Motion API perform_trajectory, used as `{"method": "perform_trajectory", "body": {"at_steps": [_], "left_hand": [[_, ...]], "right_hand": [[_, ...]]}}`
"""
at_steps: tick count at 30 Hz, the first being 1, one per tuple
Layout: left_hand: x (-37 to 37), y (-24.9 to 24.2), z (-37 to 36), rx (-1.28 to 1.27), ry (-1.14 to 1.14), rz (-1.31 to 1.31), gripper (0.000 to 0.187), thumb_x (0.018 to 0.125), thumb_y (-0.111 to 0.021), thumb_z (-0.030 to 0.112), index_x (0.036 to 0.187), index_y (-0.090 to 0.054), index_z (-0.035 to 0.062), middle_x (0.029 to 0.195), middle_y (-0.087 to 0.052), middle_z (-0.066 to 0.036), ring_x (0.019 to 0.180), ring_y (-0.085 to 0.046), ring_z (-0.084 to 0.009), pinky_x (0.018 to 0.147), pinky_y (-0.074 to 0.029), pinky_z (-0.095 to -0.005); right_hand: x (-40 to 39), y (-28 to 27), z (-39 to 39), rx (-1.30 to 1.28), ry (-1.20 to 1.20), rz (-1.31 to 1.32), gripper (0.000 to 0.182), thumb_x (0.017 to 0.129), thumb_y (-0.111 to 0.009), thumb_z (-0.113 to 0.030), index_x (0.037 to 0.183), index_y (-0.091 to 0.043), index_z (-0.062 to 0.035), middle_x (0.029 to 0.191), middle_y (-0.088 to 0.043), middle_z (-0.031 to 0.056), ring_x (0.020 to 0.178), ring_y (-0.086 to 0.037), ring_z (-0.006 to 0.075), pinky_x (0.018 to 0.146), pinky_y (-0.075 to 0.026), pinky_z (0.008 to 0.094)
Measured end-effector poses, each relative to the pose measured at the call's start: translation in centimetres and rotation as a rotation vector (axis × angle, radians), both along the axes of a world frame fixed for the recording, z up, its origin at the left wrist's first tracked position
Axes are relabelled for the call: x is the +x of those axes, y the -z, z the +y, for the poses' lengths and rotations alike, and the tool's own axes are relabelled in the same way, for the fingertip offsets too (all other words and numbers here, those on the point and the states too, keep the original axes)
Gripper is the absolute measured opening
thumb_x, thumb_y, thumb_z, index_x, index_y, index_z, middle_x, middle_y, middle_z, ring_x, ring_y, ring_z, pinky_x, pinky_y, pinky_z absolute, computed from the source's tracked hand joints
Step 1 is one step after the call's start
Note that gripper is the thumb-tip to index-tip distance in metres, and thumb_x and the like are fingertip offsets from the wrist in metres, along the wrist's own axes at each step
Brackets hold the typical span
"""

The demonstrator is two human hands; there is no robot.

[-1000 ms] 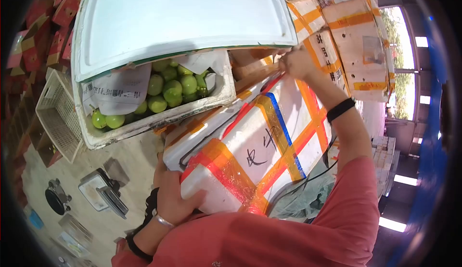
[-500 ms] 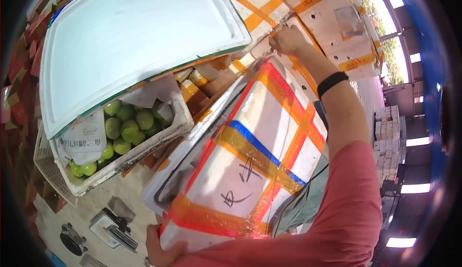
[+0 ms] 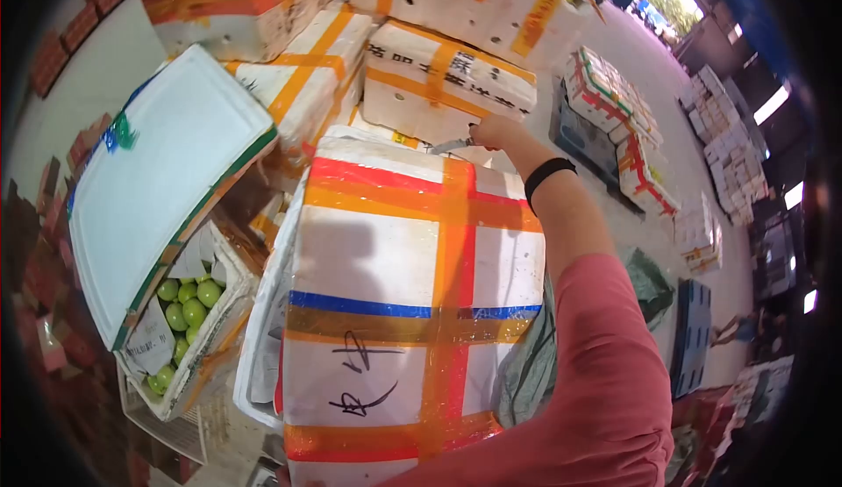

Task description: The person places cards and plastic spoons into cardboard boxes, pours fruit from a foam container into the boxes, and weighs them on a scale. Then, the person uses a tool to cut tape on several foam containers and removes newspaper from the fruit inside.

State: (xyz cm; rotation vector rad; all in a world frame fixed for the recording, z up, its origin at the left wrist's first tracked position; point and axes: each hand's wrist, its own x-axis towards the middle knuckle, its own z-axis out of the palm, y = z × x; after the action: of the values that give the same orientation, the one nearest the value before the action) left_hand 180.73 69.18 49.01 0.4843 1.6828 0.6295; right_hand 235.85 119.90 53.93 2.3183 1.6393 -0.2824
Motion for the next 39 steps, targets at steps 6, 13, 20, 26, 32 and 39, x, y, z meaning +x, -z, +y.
{"method": "perform_trajectory", "body": {"at_steps": [6, 13, 20, 26, 32, 39], "left_hand": [[0.1, -1.4, -10.2, 0.138, -0.020, 0.051, 0.090, 0.082, -0.066, 0.025, 0.144, -0.002, 0.0084, 0.143, -0.027, -0.015, 0.101, -0.055, -0.0325, 0.079, -0.051, -0.0386], [-1.7, -11.6, 8.0, 0.471, -0.175, -0.055, 0.083, 0.081, -0.065, 0.032, 0.144, -0.014, 0.0157, 0.123, -0.048, -0.014, 0.104, -0.053, -0.0259, 0.089, -0.044, -0.0409], [3.6, -21.2, 28.4, 0.812, 0.288, 0.009, 0.036, 0.085, -0.057, 0.026, 0.109, -0.049, -0.0001, 0.102, -0.058, -0.011, 0.089, -0.059, -0.0203, 0.077, -0.049, -0.0322], [-2.2, -8.6, 25.0, 0.391, 0.273, -0.343, 0.052, 0.092, -0.038, 0.038, 0.130, -0.043, 0.0031, 0.126, -0.051, -0.012, 0.116, -0.050, -0.0253, 0.096, -0.041, -0.0424], [-2.3, -1.8, 14.5, 0.272, 0.042, -0.262, 0.057, 0.089, -0.040, 0.046, 0.133, -0.039, 0.0096, 0.132, -0.047, -0.008, 0.121, -0.044, -0.0282, 0.100, -0.035, -0.0445], [-6.0, -6.0, 18.7, 0.447, 0.199, -0.290, 0.062, 0.088, -0.043, 0.049, 0.135, -0.036, 0.0078, 0.133, -0.046, -0.009, 0.120, -0.043, -0.0283, 0.101, -0.034, -0.0444]], "right_hand": [[16.3, 1.5, -10.0, 0.033, 0.041, 0.035, 0.047, 0.081, -0.047, -0.046, 0.080, -0.067, -0.0039, 0.088, -0.066, 0.0155, 0.079, -0.064, 0.0271, 0.071, -0.048, 0.0404], [18.7, 1.5, -26.5, 0.393, 0.987, 1.161, 0.055, 0.085, -0.033, -0.064, 0.087, -0.050, -0.0114, 0.054, -0.035, -0.0016, 0.045, -0.034, 0.0109, 0.040, -0.027, 0.0281], [9.9, 13.5, -37.8, 0.393, 0.469, 0.979, 0.032, 0.091, -0.040, -0.037, 0.092, -0.052, -0.0071, 0.067, -0.051, 0.0127, 0.059, -0.048, 0.0290, 0.052, -0.038, 0.0419], [10.1, 13.6, -50.3, 0.586, 0.751, 0.578, 0.041, 0.090, -0.042, -0.038, 0.101, -0.054, 0.0005, 0.099, -0.059, 0.0267, 0.094, -0.056, 0.0424, 0.083, -0.043, 0.0470], [5.4, 3.8, -40.0, 0.553, 0.827, 0.952, 0.035, 0.091, -0.038, -0.031, 0.104, -0.050, -0.0013, 0.070, -0.061, 0.0189, 0.044, -0.058, 0.0255, 0.044, -0.049, 0.0384], [6.4, 8.9, -30.5, 0.402, 0.771, 1.088, 0.036, 0.085, -0.041, -0.028, 0.074, -0.056, 0.0027, 0.058, -0.056, 0.0154, 0.041, -0.053, 0.0229, 0.038, -0.045, 0.0380]]}}
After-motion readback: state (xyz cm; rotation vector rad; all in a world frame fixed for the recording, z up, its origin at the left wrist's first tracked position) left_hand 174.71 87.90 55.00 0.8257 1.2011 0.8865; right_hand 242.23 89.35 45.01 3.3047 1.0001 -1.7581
